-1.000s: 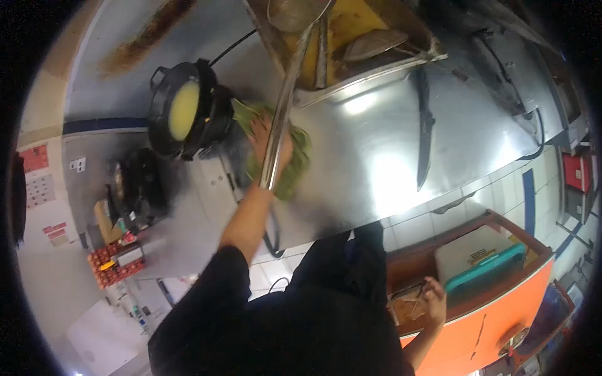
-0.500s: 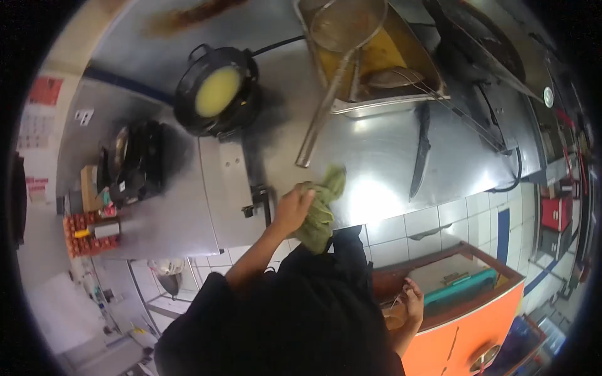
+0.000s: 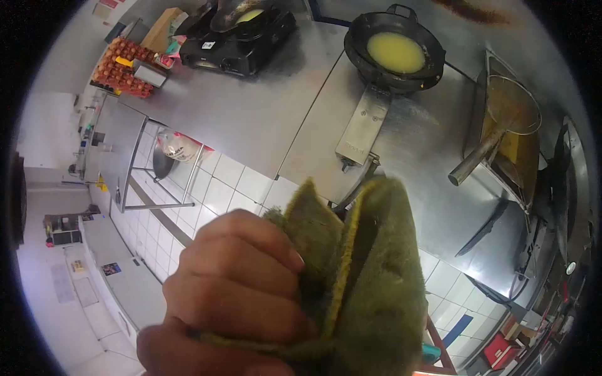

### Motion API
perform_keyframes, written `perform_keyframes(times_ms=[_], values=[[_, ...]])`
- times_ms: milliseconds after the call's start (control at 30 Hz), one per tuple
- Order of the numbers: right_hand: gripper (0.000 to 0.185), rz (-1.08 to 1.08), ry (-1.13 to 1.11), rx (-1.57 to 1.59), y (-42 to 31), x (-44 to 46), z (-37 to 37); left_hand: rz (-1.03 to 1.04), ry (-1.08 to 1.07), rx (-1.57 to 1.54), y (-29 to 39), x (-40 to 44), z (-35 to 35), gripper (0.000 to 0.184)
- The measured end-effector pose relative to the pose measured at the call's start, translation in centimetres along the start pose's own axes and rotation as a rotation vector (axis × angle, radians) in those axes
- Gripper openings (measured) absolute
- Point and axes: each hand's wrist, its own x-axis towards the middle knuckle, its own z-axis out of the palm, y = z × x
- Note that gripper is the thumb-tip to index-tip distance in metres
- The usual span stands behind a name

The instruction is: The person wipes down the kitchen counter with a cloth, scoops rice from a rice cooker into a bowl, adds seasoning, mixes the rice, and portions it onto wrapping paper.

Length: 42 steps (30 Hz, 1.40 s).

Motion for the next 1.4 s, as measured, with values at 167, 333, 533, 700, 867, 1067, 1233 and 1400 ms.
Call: perform_keyframes(times_ms=[167,333,533,700,867,1067,1233,1400], values=[[0.053,-0.004,0.093,-0.194,-5.5,-1.4,6.5,-0.09,0.082,0.063,1.3,0.3,-3.7,0.06],[0.055,0.073,0.218,-0.085,-2.3,-3.2,7.3,-0.508,0.284,0.361,-9.6,3.3,-12.4,0.055],[0.056,0.081,0.239,0.039,3.6,-6.0,7.6,-1.225,-0.078,0.95,-36.1,-4.7,-18.6,0.106],[0.059,0.073,0.289,-0.021,4.0,-9.0,8.8,-0.873,0.157,1.078,-46.8,-0.8,-12.2,0.093],[0.059,0.153,0.363,-0.151,0.3,-9.5,9.6,-0.445,-0.345,1.104,-43.0,4.5,1.1,0.055],[0.051,0.099,0.409,-0.231,-4.3,-9.2,12.0,-0.033,-0.604,1.013,-36.0,-9.9,-3.5,0.055],[0.052,-0.036,0.353,-0.029,-2.1,-8.0,13.0,-0.447,-0.748,0.855,-31.1,-11.8,-15.5,0.052],[0.049,-0.143,0.284,0.05,-2.6,-6.4,13.0,-0.254,-0.253,0.956,-33.6,-6.8,-18.5,0.053]])
